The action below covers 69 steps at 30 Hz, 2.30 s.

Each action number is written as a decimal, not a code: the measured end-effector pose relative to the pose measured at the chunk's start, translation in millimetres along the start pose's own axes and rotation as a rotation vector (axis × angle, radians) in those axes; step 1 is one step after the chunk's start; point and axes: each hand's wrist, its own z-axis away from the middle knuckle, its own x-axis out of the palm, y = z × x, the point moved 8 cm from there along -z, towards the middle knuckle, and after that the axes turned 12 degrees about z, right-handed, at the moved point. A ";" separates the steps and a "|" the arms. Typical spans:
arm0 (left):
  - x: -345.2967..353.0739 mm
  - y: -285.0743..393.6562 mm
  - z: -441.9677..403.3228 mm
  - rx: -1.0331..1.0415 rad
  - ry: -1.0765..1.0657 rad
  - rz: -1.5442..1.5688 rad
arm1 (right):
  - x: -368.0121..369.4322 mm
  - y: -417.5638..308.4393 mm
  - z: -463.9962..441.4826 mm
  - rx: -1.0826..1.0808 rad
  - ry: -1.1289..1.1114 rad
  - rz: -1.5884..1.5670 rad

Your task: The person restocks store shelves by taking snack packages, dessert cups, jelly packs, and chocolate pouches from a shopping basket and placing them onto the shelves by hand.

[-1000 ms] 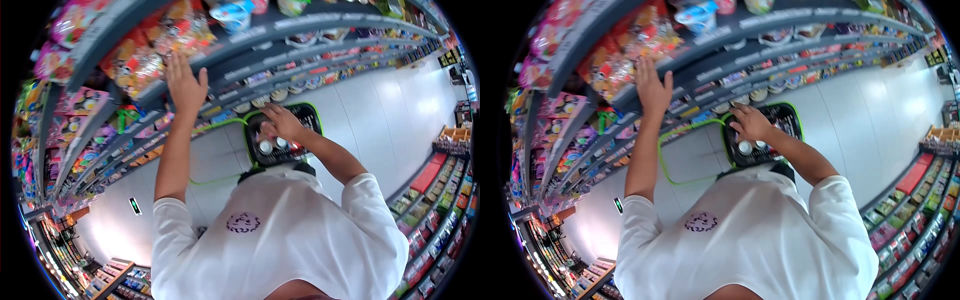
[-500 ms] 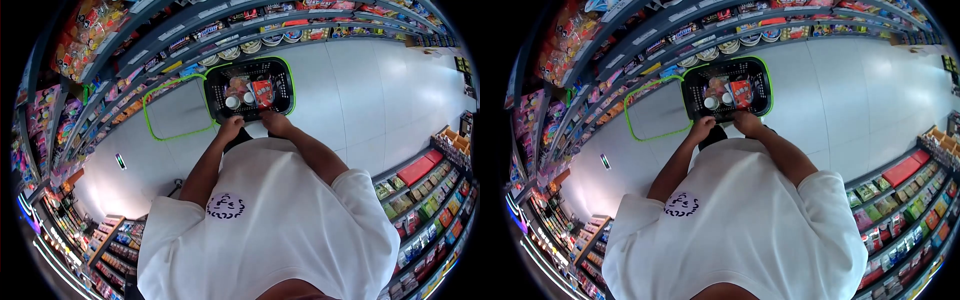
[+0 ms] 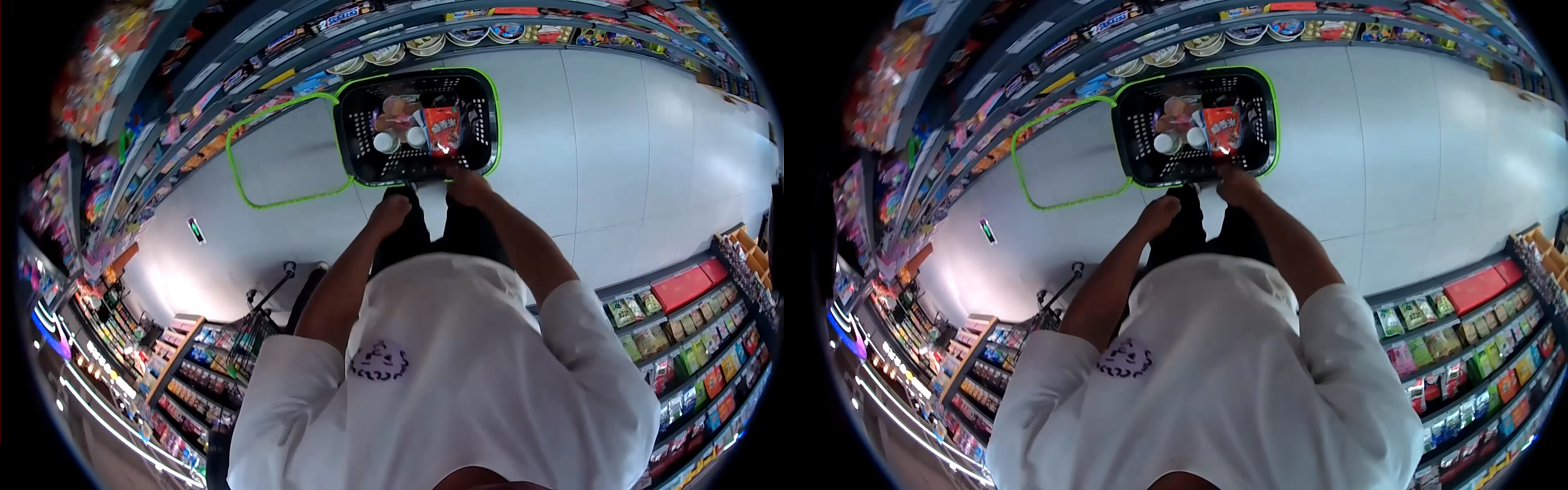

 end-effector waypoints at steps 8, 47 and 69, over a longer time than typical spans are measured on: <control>-4.4 -80.3 -123.3 -0.019 -0.111 -0.239 | 96.8 18.6 -84.1 0.122 -0.236 0.213; -113.7 -43.6 -207.4 0.002 -0.017 0.318 | 10.3 39.5 -141.0 0.172 0.116 -0.506; -217.6 221.0 152.5 0.619 -0.779 1.472 | -226.8 -277.0 107.3 -0.490 0.333 -1.419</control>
